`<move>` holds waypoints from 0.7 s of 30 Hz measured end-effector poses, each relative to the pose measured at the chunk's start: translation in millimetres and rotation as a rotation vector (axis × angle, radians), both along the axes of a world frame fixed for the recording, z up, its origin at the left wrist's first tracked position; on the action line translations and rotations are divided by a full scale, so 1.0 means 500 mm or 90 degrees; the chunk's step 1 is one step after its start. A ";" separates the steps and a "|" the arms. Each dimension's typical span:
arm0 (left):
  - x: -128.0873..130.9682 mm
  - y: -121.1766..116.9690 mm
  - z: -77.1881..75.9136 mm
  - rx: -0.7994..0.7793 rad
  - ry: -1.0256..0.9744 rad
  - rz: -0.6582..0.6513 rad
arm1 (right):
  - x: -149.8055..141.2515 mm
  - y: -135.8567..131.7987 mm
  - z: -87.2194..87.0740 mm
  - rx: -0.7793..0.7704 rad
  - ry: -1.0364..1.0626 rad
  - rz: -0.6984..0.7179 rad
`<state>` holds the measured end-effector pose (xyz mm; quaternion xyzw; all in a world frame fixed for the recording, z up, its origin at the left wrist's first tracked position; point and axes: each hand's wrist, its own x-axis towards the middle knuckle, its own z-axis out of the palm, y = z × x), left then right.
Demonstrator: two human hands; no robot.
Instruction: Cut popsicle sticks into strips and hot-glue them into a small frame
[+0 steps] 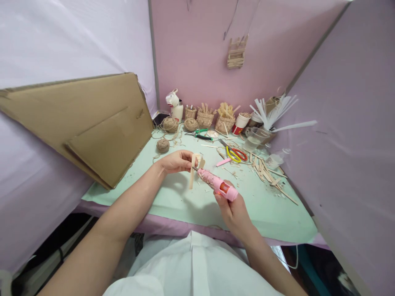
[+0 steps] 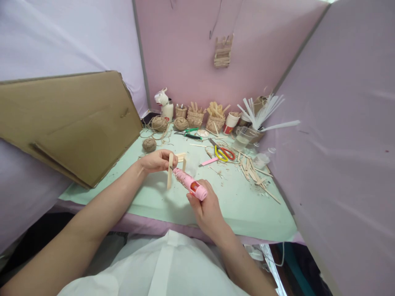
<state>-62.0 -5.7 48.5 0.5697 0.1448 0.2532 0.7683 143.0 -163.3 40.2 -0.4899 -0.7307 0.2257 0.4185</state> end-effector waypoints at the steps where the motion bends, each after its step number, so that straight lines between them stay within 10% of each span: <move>1: 0.000 0.000 0.000 -0.001 0.002 0.002 | 0.000 0.000 0.000 0.004 -0.002 -0.001; 21: -0.002 0.004 0.002 -0.029 -0.056 0.094 | 0.003 -0.008 0.017 -0.001 -0.050 0.008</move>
